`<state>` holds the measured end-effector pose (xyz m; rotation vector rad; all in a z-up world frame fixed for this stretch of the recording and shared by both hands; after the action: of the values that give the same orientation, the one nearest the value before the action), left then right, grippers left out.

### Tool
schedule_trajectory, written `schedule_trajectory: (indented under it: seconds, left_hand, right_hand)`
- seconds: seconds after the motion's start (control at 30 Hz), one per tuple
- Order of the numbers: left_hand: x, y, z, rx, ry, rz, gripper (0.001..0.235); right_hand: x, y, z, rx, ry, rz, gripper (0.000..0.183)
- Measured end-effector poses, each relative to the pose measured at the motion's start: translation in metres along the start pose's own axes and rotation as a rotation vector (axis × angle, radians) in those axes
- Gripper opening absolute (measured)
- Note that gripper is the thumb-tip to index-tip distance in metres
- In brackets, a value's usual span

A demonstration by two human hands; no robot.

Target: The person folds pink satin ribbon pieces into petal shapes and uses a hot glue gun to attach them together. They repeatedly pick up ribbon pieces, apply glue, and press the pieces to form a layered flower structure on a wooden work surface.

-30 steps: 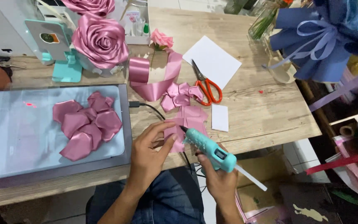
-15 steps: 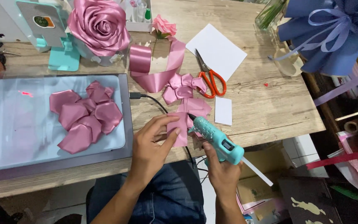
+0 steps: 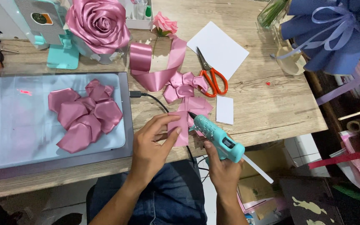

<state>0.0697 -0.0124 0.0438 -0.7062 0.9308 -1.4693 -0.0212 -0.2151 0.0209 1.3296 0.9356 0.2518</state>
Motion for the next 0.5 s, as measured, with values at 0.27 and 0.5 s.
schedule_trajectory:
  seconds: [0.27, 0.5]
  left_hand:
    - [-0.004, 0.001, 0.0, -0.089, -0.05, -0.012, 0.044]
    - [-0.006, 0.001, -0.001, -0.114, -0.105, 0.005, 0.053]
  right_hand:
    - [-0.006, -0.015, 0.0, -0.037, 0.172, 0.168, 0.016]
    - [-0.001, 0.037, -0.014, -0.134, 0.368, 0.064, 0.036]
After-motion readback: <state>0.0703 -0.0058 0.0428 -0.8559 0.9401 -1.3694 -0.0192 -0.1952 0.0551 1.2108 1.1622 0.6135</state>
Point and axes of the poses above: each hand's wrist, its own z-axis towards the middle knuckle, its own x-axis out of the palm, y = z × x, the point moved 7 cm from there along z, towards the middle knuckle, and after that the axes turned 13 degrees about x, right-handed, at the moved point
